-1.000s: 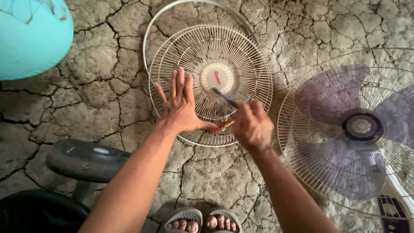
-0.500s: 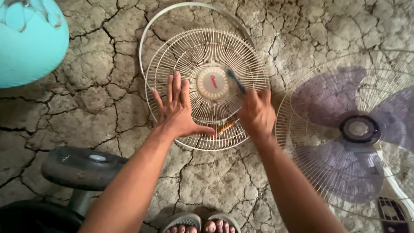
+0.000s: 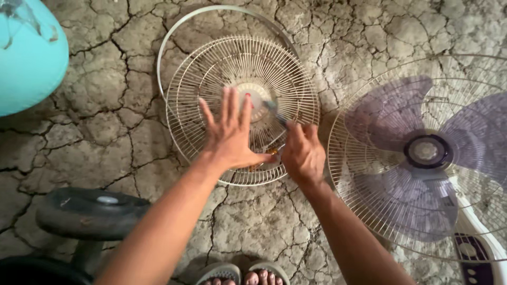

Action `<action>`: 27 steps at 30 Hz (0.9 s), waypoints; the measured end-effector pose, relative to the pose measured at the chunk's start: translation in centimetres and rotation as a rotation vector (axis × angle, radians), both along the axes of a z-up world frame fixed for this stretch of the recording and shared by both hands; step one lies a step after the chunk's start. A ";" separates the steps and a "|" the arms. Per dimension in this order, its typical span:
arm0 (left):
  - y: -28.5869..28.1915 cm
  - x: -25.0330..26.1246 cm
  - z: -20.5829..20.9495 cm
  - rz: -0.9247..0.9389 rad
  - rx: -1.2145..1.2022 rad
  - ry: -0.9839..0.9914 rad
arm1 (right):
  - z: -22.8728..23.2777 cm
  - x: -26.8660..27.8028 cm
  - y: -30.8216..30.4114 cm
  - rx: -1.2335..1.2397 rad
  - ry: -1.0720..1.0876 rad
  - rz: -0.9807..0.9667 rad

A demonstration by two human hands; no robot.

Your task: The person disassembles a standing fan by removing the front grille with a screwdriver, then uses a toothbrush to scrub the grille's wires and center hub. The person flips the grille and continues scrubbing the opposite side.

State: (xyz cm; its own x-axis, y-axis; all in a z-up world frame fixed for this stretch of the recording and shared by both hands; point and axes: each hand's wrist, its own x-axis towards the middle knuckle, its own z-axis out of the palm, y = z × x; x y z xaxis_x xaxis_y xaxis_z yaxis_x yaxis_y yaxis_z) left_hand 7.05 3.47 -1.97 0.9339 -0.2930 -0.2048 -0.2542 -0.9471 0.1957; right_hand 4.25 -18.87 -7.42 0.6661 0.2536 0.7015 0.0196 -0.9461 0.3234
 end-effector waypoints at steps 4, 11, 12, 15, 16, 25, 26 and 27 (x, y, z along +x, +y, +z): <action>-2.4 -0.1 -0.3 -0.050 0.020 -0.040 | 0.3 0.0 1.2 0.337 0.335 -0.040; -2.4 -0.4 -1.0 -0.044 -0.038 -0.023 | 0.6 2.1 1.1 0.629 0.462 -0.016; -2.3 -0.4 -1.0 -0.040 -0.047 -0.028 | 0.3 2.4 0.9 0.581 0.431 0.067; -2.5 -0.1 -1.0 -0.052 -0.021 -0.017 | -0.5 3.8 0.2 0.518 0.375 0.220; -2.5 -0.1 -1.1 -0.055 -0.027 -0.035 | -0.7 4.0 0.0 0.556 0.387 0.206; -2.3 -0.2 -1.1 -0.064 0.042 0.001 | 1.1 3.5 0.8 0.517 0.389 0.197; -2.3 -0.2 -1.2 -0.067 0.035 -0.023 | 1.5 3.6 0.9 0.599 0.333 0.199; -2.4 -0.2 -1.2 -0.070 0.029 -0.046 | 1.8 3.7 1.1 0.620 0.401 0.177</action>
State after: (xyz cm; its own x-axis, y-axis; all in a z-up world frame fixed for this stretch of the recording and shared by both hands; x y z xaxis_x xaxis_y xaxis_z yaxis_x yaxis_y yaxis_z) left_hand 6.87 1.10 -3.20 0.9200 -0.3527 -0.1710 -0.3284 -0.9317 0.1552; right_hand 7.92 -17.77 -5.58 0.8860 0.0186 0.4633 0.1922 -0.9241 -0.3303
